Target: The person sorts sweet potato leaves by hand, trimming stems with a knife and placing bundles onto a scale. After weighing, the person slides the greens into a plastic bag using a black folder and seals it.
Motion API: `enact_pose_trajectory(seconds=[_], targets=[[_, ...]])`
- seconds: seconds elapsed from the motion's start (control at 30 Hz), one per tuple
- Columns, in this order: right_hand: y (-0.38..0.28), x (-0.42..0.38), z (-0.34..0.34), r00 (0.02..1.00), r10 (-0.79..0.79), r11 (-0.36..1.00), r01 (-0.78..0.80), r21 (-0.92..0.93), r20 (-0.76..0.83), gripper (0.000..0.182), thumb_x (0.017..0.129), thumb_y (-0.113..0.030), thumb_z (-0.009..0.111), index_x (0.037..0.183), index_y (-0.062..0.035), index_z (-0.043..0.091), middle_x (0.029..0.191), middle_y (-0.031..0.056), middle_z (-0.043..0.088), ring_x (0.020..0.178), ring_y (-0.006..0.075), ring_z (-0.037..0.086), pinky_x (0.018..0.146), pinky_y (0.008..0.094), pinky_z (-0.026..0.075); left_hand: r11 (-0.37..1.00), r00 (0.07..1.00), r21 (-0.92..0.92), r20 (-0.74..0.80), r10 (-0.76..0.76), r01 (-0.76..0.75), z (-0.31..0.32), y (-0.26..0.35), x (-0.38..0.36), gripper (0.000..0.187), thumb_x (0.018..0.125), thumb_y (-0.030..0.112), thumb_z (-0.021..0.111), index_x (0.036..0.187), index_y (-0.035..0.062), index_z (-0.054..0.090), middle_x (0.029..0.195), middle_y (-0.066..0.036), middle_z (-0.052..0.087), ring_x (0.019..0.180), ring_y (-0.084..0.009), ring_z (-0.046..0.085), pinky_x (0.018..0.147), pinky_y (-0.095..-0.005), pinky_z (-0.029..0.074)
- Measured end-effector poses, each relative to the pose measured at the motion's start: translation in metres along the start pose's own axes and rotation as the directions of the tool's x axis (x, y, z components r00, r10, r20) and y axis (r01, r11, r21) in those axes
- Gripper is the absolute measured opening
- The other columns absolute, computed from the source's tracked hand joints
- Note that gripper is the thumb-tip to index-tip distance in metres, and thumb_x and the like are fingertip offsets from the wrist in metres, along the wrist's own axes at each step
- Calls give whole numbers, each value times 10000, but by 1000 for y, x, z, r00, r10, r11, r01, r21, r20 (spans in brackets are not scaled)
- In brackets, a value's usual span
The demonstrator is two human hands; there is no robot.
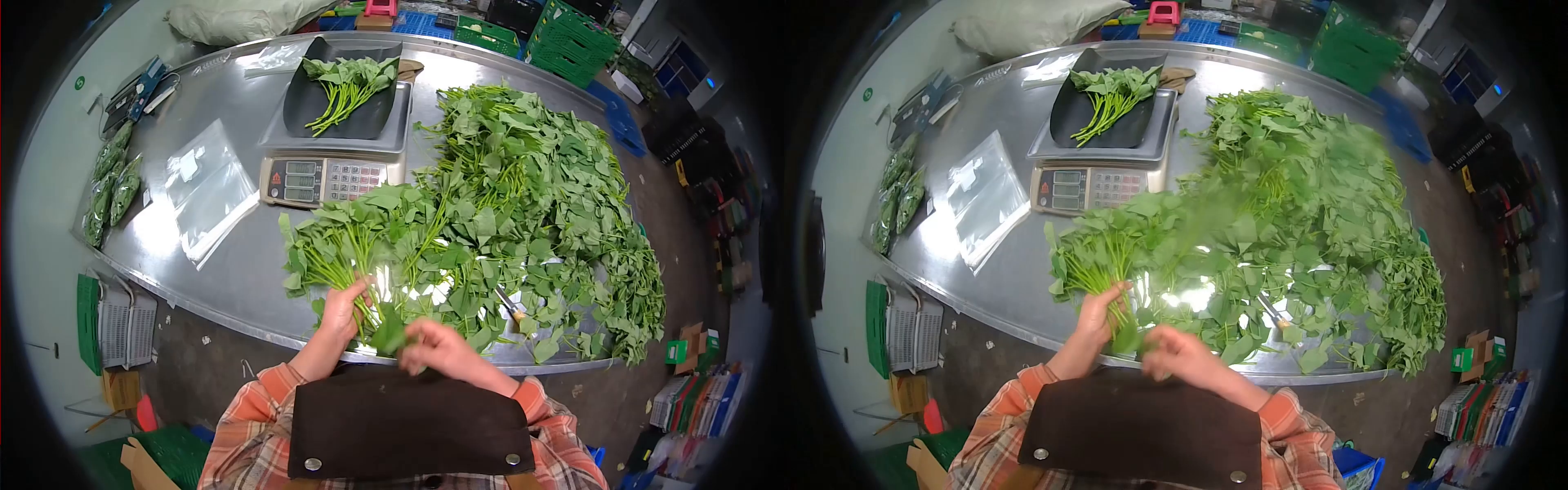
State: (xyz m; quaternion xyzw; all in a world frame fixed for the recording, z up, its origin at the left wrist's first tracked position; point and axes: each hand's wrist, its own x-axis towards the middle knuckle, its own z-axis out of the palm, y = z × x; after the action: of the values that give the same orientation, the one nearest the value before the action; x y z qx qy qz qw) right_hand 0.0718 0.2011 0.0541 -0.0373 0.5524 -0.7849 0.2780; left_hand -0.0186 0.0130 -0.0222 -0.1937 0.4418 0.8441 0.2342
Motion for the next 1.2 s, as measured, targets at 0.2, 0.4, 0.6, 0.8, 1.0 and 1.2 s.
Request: enact_pose_trajectory(seconds=[0.2, 0.4, 0.6, 0.8, 1.0, 1.2], targets=[[7, 50, -1, 855, -189, 862, -90, -498, -482, 398, 817, -150, 655, 1126, 28, 477, 927, 76, 586, 726, 119, 552, 709, 252, 461, 985, 957, 114, 274, 95, -131, 37, -8, -27, 177, 802, -11, 572, 979, 7, 574, 896, -79, 631, 756, -147, 586, 644, -262, 469], [6, 29, -5, 964, -248, 767, 133, -628, -98, 206, 843, -178, 627, 942, 2, 607, 948, 90, 619, 857, 194, 584, 739, 306, 455, 992, 993, 29, 14, 119, -119, 21, 4, -15, 180, 819, 14, 588, 998, 0, 567, 883, -69, 621, 736, -146, 566, 696, -268, 478], [-6, 0, -43, 975, 170, 764, -37, -645, 146, 555, 769, -269, 692, 1222, -13, 499, 1120, 199, 538, 1019, 275, 540, 833, 352, 446, 930, 930, 14, -29, 367, -367, 12, 52, -12, 265, 833, 67, 606, 1082, 19, 530, 813, -33, 556, 736, -134, 521, 751, -310, 468], [-4, 77, -61, 833, -22, 609, -427, -669, -552, 444, 772, -397, 654, 949, 0, 567, 868, 225, 611, 838, 343, 609, 727, 413, 465, 949, 942, -132, 219, -254, 287, -12, 29, 7, 409, 835, 143, 617, 1191, -4, 484, 759, -16, 536, 669, -152, 538, 675, -315, 462], [66, 103, -112, 679, -332, 729, -256, -635, -655, 250, 834, -235, 608, 814, 3, 534, 718, 118, 614, 646, 169, 605, 568, 321, 472, 978, 995, -192, 79, -61, 75, -23, 8, -4, 234, 840, 134, 613, 1028, 16, 542, 734, -34, 552, 586, -150, 512, 591, -303, 441], [13, 41, -48, 783, -272, 919, 38, -393, -560, 119, 886, -95, 555, 815, -24, 492, 707, 35, 584, 583, 74, 530, 509, 222, 416, 992, 984, -8, 123, 129, -129, 23, 19, -18, 233, 820, 95, 628, 1019, 20, 535, 778, -44, 562, 627, -127, 495, 581, -273, 413]])
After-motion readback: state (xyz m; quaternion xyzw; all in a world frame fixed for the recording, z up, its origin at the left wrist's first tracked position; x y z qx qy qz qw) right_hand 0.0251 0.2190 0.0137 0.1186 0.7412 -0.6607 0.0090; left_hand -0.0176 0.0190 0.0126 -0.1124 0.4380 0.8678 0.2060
